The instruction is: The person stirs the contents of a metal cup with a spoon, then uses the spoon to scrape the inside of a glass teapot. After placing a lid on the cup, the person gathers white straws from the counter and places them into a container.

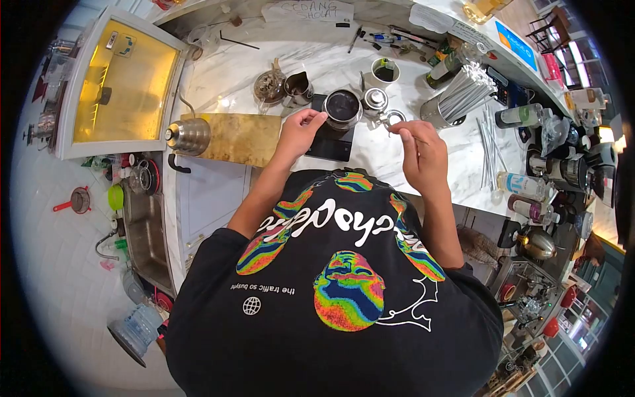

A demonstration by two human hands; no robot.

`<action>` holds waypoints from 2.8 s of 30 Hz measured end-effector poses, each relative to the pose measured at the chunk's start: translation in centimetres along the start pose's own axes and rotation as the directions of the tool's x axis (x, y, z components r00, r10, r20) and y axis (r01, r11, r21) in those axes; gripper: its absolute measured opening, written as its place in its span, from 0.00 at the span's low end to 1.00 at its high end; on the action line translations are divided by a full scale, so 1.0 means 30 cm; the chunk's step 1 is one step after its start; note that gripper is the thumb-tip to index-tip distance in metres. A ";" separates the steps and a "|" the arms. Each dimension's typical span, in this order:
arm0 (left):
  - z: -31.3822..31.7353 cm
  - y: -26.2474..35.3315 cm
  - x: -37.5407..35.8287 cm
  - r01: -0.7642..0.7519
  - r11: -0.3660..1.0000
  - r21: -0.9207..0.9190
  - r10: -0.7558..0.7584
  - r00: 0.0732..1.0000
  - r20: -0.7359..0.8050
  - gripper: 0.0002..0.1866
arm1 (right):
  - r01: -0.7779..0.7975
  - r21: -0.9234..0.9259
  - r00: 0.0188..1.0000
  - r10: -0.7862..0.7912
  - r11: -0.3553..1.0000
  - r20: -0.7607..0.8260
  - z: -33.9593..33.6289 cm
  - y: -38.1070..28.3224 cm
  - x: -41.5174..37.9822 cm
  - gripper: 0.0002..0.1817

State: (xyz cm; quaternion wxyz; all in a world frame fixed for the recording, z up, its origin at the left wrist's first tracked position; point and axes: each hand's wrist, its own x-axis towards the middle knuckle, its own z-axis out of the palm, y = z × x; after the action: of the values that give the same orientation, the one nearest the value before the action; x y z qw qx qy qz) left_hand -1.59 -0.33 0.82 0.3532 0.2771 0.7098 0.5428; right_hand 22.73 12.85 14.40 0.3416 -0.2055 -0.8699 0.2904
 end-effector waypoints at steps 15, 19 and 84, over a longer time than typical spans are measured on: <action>0.004 -0.015 0.013 -0.010 1.000 0.012 0.010 1.000 -0.002 0.15 | -0.005 0.039 0.999 0.003 0.999 0.050 0.016 -0.010 0.006 0.05; -0.004 -0.016 0.009 -0.012 1.000 0.017 0.012 1.000 0.003 0.15 | -0.036 0.004 0.999 0.036 0.999 0.026 0.002 0.005 0.005 0.05; -0.475 -0.195 -0.235 0.134 0.958 -0.254 -0.171 0.977 -0.130 0.13 | -0.489 0.130 0.871 0.492 0.863 0.014 0.456 0.037 0.474 0.25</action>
State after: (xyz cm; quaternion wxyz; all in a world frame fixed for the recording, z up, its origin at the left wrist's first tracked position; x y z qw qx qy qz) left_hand -8.86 -15.50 -1.12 0.3709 0.1342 0.6818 0.6161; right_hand 3.45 16.58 12.26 0.2774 -0.3999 -0.7652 0.4214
